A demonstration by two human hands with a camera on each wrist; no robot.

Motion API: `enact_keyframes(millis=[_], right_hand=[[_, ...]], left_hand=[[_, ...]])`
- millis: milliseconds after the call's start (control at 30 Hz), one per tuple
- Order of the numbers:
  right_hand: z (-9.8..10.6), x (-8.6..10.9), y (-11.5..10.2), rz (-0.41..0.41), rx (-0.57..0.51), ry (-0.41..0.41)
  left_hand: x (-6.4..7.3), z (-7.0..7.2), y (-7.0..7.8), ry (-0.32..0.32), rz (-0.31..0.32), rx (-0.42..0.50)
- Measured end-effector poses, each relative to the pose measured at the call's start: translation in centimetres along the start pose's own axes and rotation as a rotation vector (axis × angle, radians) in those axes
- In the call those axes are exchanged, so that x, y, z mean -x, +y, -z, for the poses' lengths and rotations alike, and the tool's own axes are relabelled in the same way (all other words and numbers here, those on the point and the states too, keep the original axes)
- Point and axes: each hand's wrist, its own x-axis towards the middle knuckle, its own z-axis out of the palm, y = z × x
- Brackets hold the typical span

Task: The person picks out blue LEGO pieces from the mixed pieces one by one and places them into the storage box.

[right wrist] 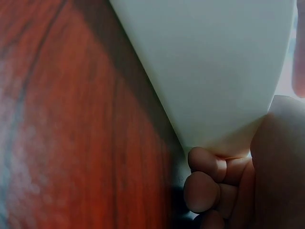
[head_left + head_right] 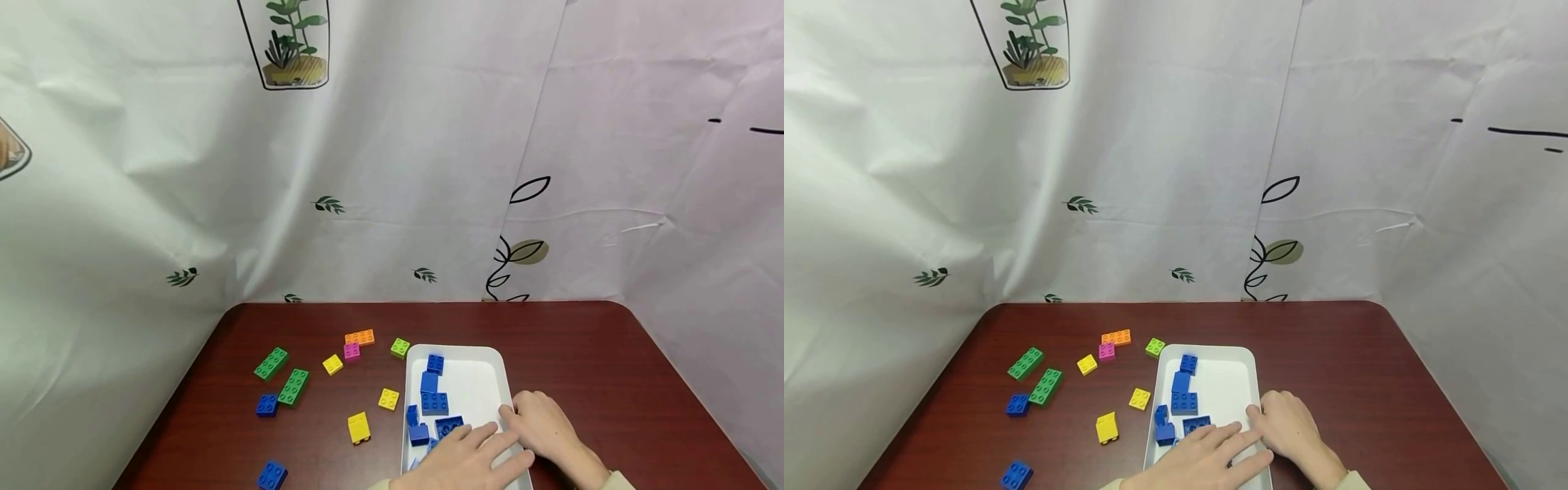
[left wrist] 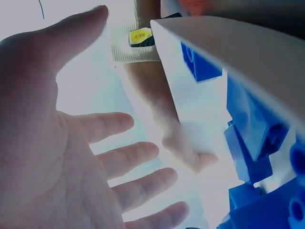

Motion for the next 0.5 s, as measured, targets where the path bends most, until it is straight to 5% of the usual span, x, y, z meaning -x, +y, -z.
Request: enact_keyframes(millis=[500], right_hand=[[-0.1, -0.1, 0.1, -0.015, 0.014, 0.009]], left_hand=[[1.7, 1.1, -1.9, -0.101, 0.114, 0.129]])
